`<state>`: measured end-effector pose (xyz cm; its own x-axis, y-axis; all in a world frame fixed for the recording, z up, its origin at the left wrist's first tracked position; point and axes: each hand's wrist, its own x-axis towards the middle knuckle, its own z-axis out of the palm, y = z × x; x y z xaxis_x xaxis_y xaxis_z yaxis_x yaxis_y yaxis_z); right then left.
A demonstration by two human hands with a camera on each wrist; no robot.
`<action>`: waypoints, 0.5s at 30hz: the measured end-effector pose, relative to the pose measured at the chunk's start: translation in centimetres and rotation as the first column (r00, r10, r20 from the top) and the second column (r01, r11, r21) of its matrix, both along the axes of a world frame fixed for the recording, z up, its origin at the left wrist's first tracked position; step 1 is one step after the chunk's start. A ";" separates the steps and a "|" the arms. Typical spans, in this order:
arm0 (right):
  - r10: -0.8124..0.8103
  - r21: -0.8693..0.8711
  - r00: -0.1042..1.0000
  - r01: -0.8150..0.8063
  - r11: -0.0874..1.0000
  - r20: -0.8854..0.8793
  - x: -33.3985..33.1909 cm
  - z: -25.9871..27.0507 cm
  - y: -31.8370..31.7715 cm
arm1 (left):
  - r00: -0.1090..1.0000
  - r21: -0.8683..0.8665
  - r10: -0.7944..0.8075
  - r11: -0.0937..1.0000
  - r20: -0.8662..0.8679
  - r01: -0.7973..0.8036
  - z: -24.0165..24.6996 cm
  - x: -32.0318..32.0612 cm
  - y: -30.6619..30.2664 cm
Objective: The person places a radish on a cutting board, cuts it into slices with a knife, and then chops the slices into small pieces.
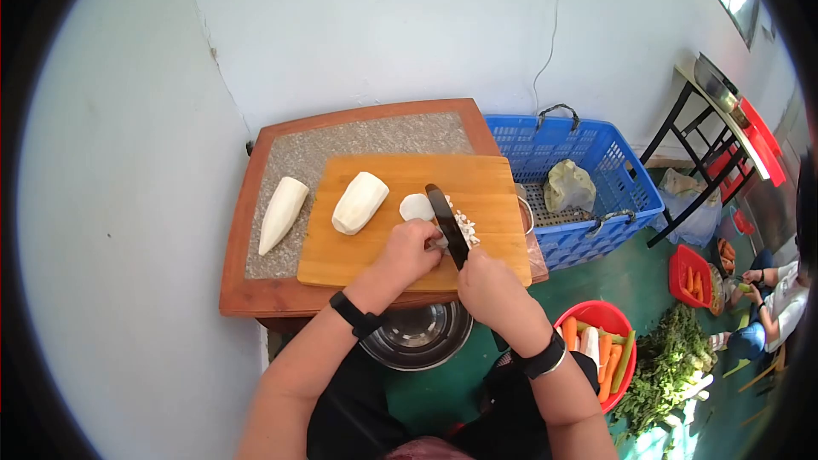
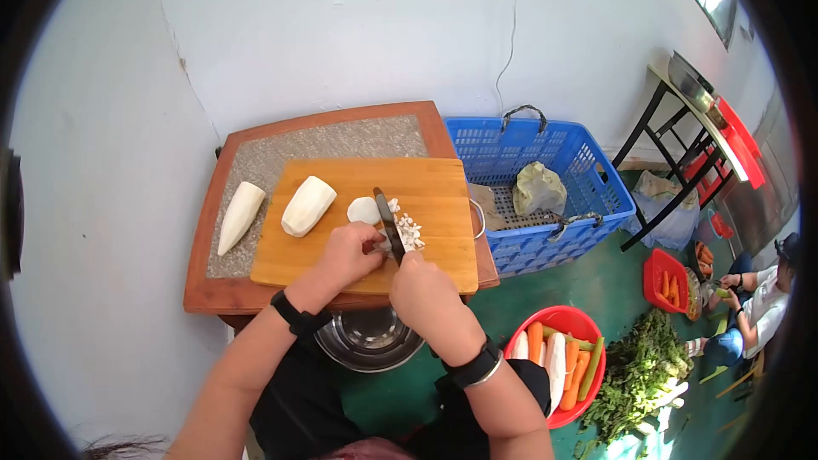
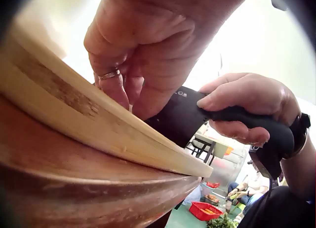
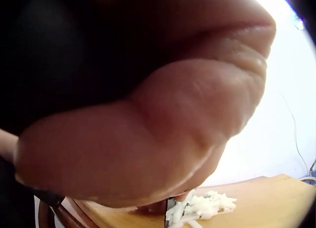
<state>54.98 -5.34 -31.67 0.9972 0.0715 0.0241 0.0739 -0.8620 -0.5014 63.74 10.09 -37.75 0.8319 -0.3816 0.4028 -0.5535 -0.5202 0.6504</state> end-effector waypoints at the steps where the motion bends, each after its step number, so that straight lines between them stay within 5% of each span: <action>1: 0.010 0.008 1.000 -0.010 1.000 0.009 0.1 -0.1 0.0 | 1.000 -0.003 0.001 1.000 0.026 -0.001 0.0 0.1 0.0; 13: -0.006 0.090 0.996 0.014 0.996 -0.090 -1.2 1.4 -0.8 | 0.989 -0.085 -0.087 0.993 -0.116 0.077 2.2 -0.7 0.0; 15: 0.082 -0.040 0.994 -0.080 0.996 0.077 -1.7 0.6 -1.4 | 0.992 -0.086 -0.089 0.993 -0.094 0.081 1.4 -0.2 0.0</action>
<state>53.30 -6.76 -31.10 0.9832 0.1542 0.0978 0.1821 -0.8695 -0.4591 63.53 10.05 -36.37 0.8348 -0.4213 0.3545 -0.5254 -0.4169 0.7417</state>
